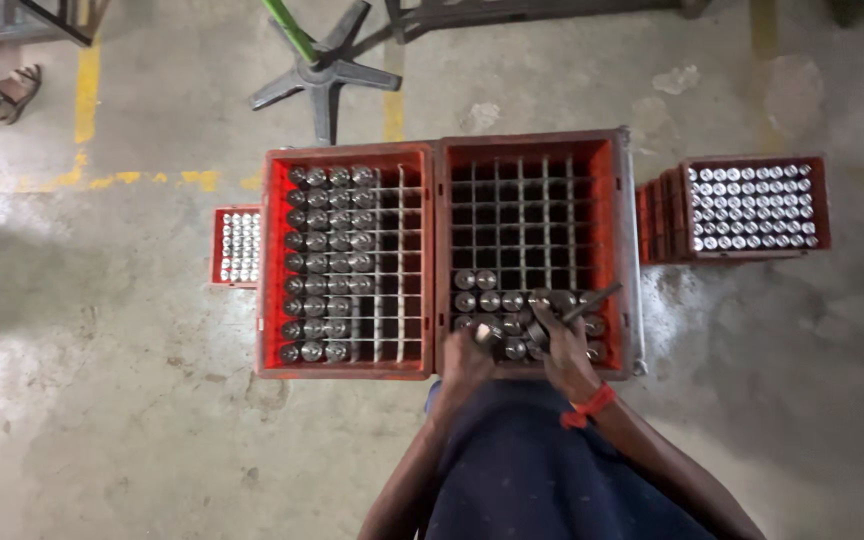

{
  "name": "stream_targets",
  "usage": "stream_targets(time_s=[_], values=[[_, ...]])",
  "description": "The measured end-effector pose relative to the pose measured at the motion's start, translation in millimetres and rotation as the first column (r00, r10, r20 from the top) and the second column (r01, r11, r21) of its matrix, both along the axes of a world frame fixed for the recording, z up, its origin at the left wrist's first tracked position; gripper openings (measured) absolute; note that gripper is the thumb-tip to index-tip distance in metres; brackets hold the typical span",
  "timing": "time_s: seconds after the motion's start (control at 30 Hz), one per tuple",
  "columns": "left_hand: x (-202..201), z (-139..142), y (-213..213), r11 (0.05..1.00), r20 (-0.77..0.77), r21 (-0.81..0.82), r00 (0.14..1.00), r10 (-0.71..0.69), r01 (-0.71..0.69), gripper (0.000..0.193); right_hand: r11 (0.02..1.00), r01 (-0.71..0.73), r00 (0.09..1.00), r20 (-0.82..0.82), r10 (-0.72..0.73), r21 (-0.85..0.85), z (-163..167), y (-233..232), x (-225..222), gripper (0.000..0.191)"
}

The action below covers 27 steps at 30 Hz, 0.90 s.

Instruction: The person transfers small metal caps from a red crate on the left to an empty red crate on the right using a metal tool. The person repeatedly picks up caps and places them into the right crate, filling it gradually.

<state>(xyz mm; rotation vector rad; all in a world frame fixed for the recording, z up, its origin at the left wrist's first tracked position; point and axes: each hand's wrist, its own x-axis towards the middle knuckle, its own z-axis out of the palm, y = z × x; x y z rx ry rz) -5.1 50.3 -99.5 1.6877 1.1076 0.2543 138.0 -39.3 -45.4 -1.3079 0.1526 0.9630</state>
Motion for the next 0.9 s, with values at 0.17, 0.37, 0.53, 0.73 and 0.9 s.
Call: stream_targets(time_s=[0.17, 0.37, 0.53, 0.73, 0.9], values=[[19.6, 39.3, -42.1, 0.968, 0.164, 0.118, 0.957, -0.239, 0.222, 0.037, 0.984, -0.083, 0.978, 0.200, 0.051, 0.157, 15.5, -10.7, 7.8, 0.011], [39.1, 35.1, -56.2, 0.939, 0.211, -0.091, 0.928, -0.308, 0.332, 0.037, 0.947, -0.245, 0.959, 0.193, 0.206, 0.209, 1.1, -39.4, 24.1, 0.018], [45.2, 17.2, -56.6, 0.941, 0.212, -0.089, 0.929, -0.303, 0.327, 0.047, 0.986, -0.063, 0.998, 0.019, 0.061, 0.153, -17.0, -46.9, 81.5, 0.018], [48.9, 3.7, -2.0, 0.916, 0.021, 0.396, 0.997, -0.073, 0.059, 0.058, 0.922, -0.311, 0.632, 0.674, 0.383, -0.232, -6.8, -82.8, 135.4, 0.034], [56.4, 2.9, 21.9, 0.620, -0.025, 0.767, 0.972, -0.232, 0.168, 0.050, 0.831, -0.224, 0.053, 0.845, 0.532, -0.509, -6.1, -96.4, 118.1, 0.035]])
